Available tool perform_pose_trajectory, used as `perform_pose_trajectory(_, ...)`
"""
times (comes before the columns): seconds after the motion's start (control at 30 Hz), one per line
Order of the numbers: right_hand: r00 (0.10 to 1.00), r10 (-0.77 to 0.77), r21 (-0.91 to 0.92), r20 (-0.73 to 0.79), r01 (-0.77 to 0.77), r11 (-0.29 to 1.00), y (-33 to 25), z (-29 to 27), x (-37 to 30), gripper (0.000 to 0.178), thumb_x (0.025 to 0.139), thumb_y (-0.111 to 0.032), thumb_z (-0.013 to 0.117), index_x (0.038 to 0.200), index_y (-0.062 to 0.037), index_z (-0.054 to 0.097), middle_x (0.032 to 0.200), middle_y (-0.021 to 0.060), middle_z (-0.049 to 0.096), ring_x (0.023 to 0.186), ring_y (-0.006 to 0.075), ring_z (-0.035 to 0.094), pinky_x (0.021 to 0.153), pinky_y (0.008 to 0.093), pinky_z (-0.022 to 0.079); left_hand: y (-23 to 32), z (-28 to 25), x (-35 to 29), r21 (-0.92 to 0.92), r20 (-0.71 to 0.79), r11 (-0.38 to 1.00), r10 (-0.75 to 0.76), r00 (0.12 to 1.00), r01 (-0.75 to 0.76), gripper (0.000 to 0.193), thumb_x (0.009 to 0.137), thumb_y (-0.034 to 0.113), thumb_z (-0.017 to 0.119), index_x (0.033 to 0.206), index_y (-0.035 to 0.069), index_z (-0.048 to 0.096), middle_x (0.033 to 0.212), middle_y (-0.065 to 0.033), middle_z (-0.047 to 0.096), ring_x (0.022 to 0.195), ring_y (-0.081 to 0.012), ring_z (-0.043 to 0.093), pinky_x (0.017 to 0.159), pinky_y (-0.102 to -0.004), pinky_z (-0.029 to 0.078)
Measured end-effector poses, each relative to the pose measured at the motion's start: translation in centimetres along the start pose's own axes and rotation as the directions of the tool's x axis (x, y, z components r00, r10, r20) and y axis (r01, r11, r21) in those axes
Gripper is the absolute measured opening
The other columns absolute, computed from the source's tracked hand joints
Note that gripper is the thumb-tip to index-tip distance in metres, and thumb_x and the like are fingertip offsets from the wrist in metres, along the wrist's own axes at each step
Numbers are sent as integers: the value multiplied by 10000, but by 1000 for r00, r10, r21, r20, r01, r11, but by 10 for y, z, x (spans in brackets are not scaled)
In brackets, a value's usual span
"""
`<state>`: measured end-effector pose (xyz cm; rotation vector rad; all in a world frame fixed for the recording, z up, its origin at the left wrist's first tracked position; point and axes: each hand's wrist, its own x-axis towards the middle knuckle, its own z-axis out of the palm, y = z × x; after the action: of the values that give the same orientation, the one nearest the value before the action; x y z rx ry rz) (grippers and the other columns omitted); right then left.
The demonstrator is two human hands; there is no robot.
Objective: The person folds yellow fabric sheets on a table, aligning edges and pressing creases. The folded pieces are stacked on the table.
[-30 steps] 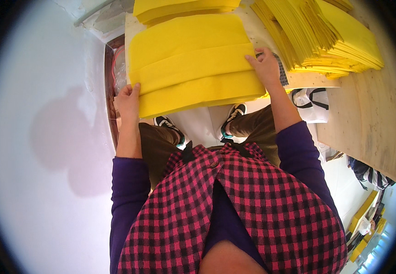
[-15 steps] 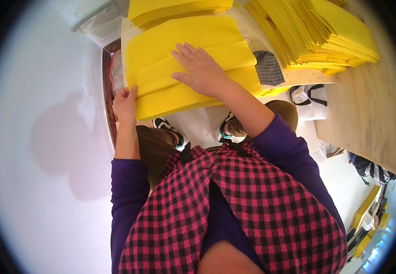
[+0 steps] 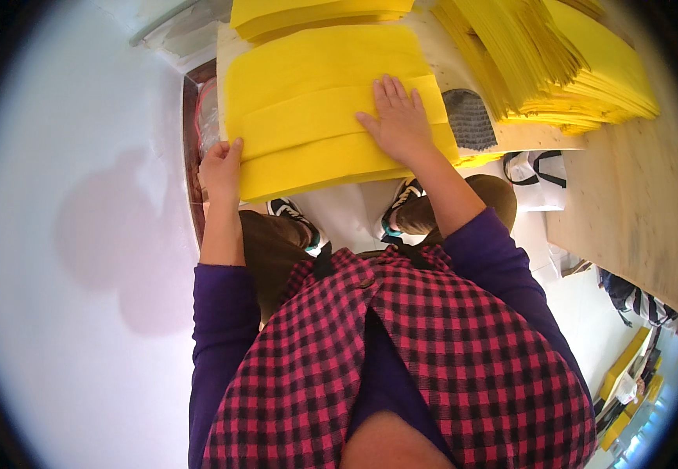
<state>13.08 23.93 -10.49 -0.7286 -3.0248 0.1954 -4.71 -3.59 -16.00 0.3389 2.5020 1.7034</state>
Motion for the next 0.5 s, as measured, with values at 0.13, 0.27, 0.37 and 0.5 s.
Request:
perform_pose_trajectory(0.13,999,-5,14,-39,5,1000,-2,0,-1,750,939,-561,305,1476,-47,208,1555,104,161,1445,198,103,1164,411,55,20,-5,-5,152,-153,971,207,966,-184,229,852,200,640,1001,26,647,886,-89,654,802,-193,600,725,-311,462)
perform_pose_trajectory(0.27,999,-13,-8,-42,13,1000,0,3,-1,745,942,-558,305,1473,-42,216,1552,109,171,1443,204,110,1163,415,61,75,2,-31,529,-60,693,606,794,-489,375,849,186,617,1205,81,562,1205,-141,571,1163,-321,492,997,-444,345)
perform_pose_trajectory(0.37,999,-14,-13,-43,13,1000,1,6,0,743,943,-556,308,1472,-42,220,1551,112,175,1442,208,117,1161,418,68,112,52,-69,389,211,604,677,705,-696,532,846,219,611,1340,101,453,1398,-141,435,1342,-341,333,1098,-525,196)
perform_pose_trajectory(0.5,999,-37,-187,-30,31,982,2,10,3,748,939,-562,315,1471,-44,224,1551,112,176,1441,209,121,1160,422,73,129,109,-93,310,549,549,564,617,-776,569,928,369,487,1410,90,370,1467,-151,347,1389,-327,258,1129,-503,162)
